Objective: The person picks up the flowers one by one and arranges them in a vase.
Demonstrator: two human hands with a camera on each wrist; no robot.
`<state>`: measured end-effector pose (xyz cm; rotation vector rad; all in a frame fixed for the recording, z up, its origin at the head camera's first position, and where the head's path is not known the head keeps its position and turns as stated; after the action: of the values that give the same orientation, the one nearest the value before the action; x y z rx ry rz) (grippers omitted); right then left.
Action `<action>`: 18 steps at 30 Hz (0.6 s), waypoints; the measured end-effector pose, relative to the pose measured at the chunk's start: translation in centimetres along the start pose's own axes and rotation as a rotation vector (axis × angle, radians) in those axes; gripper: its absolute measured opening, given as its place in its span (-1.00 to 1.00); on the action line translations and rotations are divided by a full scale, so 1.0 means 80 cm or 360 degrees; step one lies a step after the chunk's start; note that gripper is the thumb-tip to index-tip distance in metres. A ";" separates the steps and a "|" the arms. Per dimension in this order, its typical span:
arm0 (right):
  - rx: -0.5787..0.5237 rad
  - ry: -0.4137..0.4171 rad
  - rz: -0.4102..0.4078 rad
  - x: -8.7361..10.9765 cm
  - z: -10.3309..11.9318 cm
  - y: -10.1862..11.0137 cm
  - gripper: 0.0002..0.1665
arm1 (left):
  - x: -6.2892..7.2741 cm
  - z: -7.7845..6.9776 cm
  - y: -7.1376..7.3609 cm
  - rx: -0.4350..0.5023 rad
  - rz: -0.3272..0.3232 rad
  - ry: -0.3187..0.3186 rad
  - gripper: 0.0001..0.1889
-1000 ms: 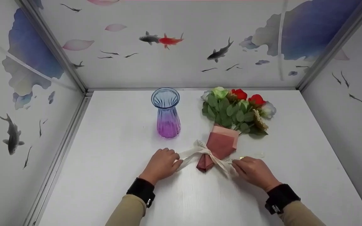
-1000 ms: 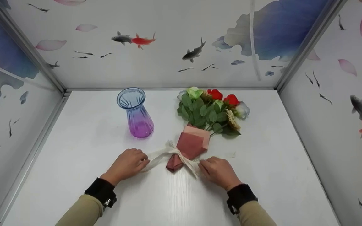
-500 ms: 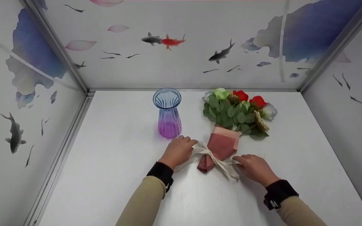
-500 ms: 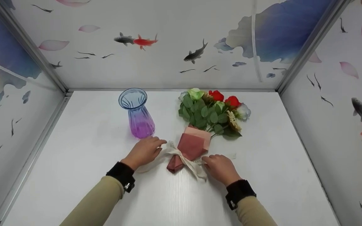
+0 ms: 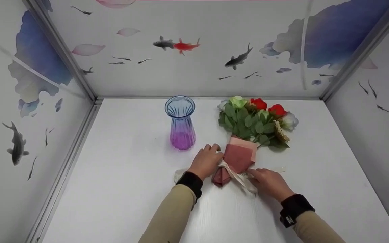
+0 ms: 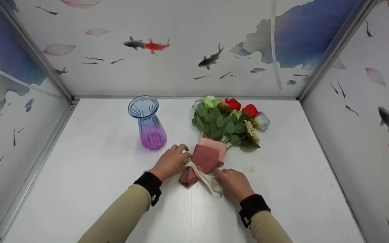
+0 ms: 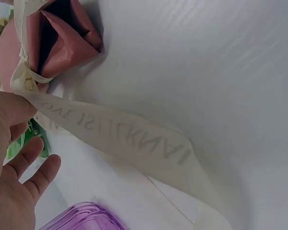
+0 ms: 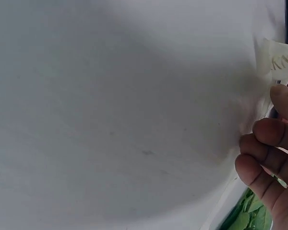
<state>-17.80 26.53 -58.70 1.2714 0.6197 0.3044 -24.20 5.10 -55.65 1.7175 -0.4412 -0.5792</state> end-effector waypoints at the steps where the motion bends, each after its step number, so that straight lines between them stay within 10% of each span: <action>1: -0.0006 0.0003 -0.0007 0.000 0.000 -0.002 -0.61 | 0.001 -0.001 0.000 -0.0030 -0.0024 0.0001 -0.80; 18: 0.0085 -0.0061 0.0001 -0.007 0.001 -0.008 -0.77 | 0.002 0.004 0.011 -0.0277 -0.0138 -0.0158 -0.89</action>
<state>-18.27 25.97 -59.12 1.3256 0.5981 0.2649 -24.24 4.52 -54.85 1.5516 -0.3761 -0.7465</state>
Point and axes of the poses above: each hand's wrist, its own x-axis away from the middle knuckle, its own y-axis out of the back of the hand, z = x × y, the point moved 5 cm from there along -x, towards the middle knuckle, and after that the axes turned 5 degrees about x, right-handed, at the moved point
